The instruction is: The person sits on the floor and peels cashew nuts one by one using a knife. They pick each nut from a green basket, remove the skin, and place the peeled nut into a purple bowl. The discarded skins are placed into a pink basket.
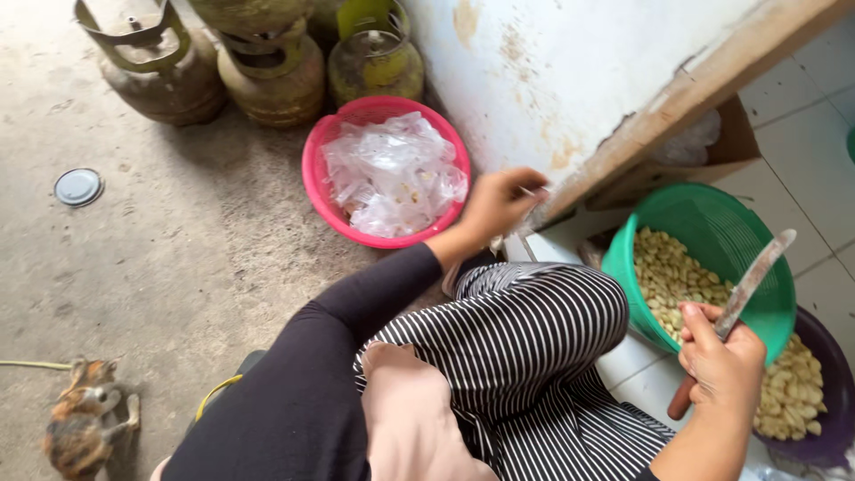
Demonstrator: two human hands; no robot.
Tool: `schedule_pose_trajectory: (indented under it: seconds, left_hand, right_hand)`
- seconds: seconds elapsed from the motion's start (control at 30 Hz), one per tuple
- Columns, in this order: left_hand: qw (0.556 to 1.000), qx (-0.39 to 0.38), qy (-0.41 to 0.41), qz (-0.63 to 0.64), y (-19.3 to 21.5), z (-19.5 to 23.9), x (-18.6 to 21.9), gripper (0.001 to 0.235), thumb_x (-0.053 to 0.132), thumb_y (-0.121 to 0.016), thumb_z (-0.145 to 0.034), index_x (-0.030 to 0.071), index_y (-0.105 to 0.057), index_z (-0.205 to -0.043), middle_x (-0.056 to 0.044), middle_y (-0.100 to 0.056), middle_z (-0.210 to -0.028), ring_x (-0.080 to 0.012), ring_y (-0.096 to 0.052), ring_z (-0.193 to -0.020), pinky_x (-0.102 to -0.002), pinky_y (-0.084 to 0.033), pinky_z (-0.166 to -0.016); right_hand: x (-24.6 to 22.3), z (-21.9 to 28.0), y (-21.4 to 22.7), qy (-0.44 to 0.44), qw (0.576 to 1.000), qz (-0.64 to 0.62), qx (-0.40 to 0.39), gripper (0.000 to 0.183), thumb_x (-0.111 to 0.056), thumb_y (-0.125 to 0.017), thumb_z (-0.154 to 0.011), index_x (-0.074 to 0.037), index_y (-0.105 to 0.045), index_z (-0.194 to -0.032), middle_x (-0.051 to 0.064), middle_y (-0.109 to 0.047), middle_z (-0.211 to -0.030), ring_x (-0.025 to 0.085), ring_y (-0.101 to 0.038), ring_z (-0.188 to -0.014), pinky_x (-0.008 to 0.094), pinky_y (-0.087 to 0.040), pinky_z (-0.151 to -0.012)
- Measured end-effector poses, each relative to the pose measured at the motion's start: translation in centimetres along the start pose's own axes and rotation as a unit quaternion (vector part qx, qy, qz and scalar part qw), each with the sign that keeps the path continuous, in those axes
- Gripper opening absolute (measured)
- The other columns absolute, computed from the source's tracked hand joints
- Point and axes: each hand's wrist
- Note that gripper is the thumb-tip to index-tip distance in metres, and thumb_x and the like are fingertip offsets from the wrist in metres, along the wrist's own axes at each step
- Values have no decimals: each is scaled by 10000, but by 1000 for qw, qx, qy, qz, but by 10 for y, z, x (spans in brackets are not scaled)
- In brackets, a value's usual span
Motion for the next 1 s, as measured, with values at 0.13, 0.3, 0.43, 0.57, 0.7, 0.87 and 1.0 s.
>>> schedule_pose_trajectory:
  seconds: [0.13,0.3,0.43,0.57,0.7,0.87,1.0]
  left_hand:
    - [988,117,18,-96,86,-21,-32,130,159,-779,-900,48,-774,-968,-58,-762,-844,-113,-662,-703,-274,-538,-650]
    - [964,208,-48,-157,114,-51,-34,147,181,-752,-938,46,-806,-919,-84,-734,-880,-142,-565,-656,-283,-460,-579]
    - [991,104,-24,-86,66,-72,-16,229,223,-755,-977,49,-809,-838,-78,-739,-861,-142,-604,-677,-282,-461,-605]
    - [998,-46,-18,-45,-12,-91,12,287,229,-748,-995,43,-800,-783,-77,-749,-897,-158,-655,-703,-291,-498,-624]
    - [971,-214,-104,13,-99,-111,34,161,178,-789,-883,34,-773,-954,-102,-712,-944,-203,-728,-780,-314,-588,-697]
    - [907,-400,-132,-8,-209,-123,13,202,157,-828,-797,50,-762,-956,-101,-744,-951,-229,-763,-810,-346,-608,-703]
    - [886,-445,-132,-9,-278,-115,-52,205,175,-842,-798,52,-770,-945,-111,-779,-935,-231,-757,-849,-379,-590,-759]
  right_hand:
    - [7,-10,-1,4,1000,11,11,200,-130,-713,-1011,39,-608,-1025,34,-547,-764,49,-353,-456,250,-225,-402]
    - [8,-22,0,14,1000,-3,22,206,-172,-710,-1023,1,-598,-1007,24,-542,-740,49,-361,-451,247,-240,-402]
    - [10,-26,15,16,998,-27,54,213,-216,-705,-1024,-50,-582,-970,13,-533,-713,50,-362,-440,245,-250,-394]
    - [8,-27,31,25,993,-58,97,301,-260,-703,-1048,-21,-547,-953,41,-557,-744,57,-369,-446,248,-247,-396]
    - [4,-26,47,34,989,-66,125,349,-240,-653,-1060,-82,-415,-1261,79,-596,-845,51,-379,-461,239,-266,-394]
    - [12,-37,74,35,990,-35,135,701,-149,-611,-999,-270,-312,-1621,47,-563,-861,38,-368,-459,233,-285,-384]
    - [29,-52,96,-16,986,-41,162,643,-168,-615,-1013,-225,-390,-1612,35,-537,-821,36,-349,-456,237,-271,-385]
Point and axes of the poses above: each hand's wrist, its own z-axis away from the middle knuckle, its own y-axis out of the back of the hand, x = y × z
